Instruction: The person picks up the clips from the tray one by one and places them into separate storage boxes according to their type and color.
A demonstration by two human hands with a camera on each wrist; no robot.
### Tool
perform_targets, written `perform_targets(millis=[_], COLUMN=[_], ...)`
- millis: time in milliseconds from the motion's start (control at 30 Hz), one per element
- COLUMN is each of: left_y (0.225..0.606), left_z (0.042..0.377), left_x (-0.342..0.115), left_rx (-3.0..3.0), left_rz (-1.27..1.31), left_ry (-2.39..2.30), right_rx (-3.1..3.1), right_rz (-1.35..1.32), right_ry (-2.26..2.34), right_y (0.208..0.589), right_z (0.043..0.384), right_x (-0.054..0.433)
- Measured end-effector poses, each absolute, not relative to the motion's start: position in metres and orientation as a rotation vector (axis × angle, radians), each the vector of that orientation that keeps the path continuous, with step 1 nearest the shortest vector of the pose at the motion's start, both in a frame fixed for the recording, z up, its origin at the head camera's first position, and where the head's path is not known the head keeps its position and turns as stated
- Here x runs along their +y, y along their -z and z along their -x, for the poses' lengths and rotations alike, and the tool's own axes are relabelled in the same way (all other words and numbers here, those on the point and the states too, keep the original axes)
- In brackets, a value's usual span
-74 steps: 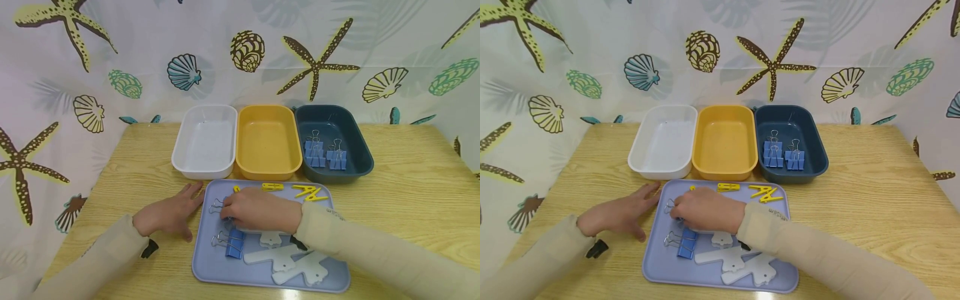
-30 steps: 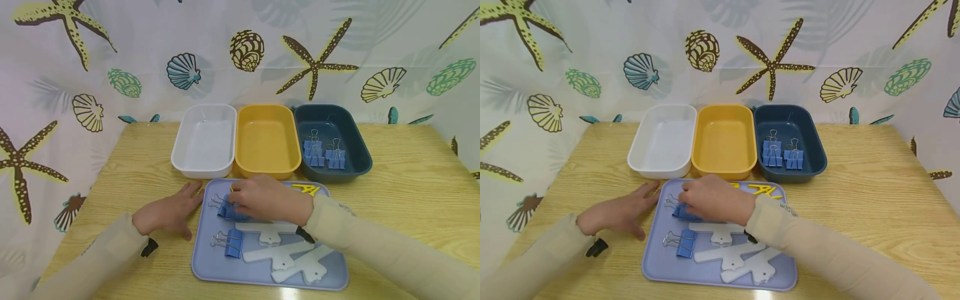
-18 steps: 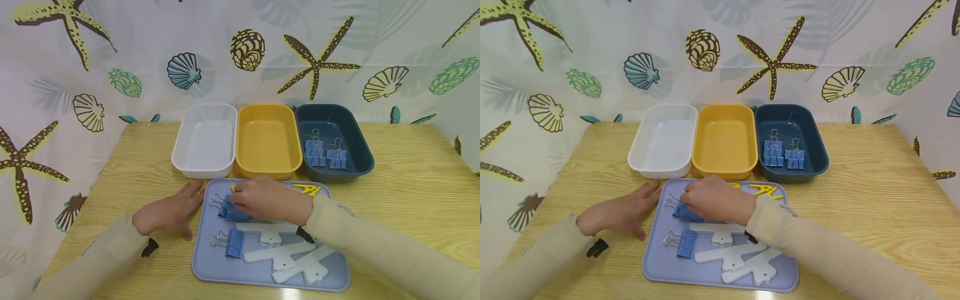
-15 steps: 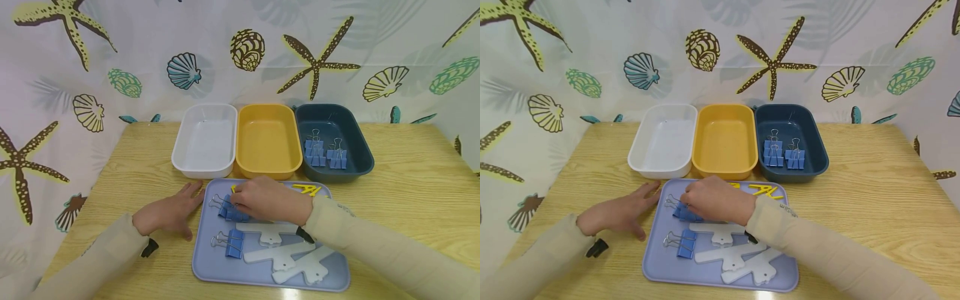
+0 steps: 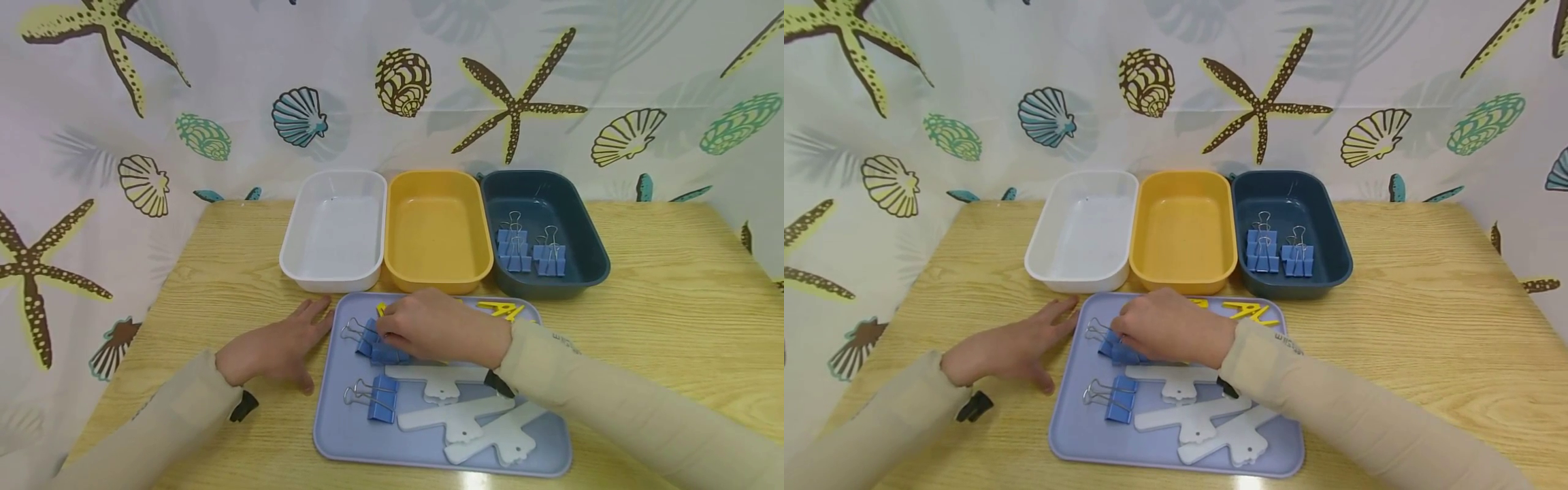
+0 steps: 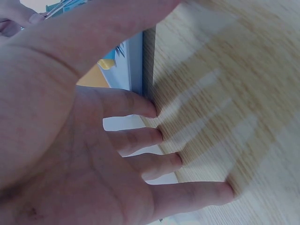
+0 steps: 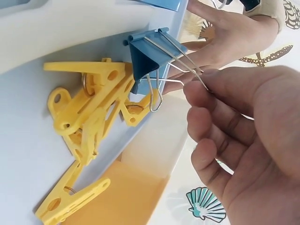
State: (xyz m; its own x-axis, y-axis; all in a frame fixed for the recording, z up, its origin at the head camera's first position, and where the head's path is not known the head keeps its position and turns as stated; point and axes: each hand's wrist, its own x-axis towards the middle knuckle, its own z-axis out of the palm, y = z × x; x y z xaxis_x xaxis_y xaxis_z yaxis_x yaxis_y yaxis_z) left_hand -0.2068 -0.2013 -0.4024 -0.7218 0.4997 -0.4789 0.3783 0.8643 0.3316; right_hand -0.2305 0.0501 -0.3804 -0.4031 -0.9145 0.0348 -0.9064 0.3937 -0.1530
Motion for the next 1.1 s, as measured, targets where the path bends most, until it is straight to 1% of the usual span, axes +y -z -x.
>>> perform_targets(millis=[333,467,700,1100], left_y=[0.403,0.403,0.404,0.406], left_z=[0.209,0.212,0.212,0.212], left_x=[-0.202,-0.206,-0.206,-0.205], left_rx=[2.442,2.435,2.433,2.479], left_rz=[-0.664,-0.713,-0.717,-0.721], left_ry=[-0.290,-0.293,-0.328,-0.336], right_rx=[2.576,2.582,2.610,2.658], right_rz=[1.693,1.667,1.637,1.770], right_ry=[0.276,0.306,0.344,0.376], right_y=[0.375,0.369,0.360,0.351], right_z=[0.228,0.226,0.223,0.227], right_x=[0.052,0.054,0.059,0.066])
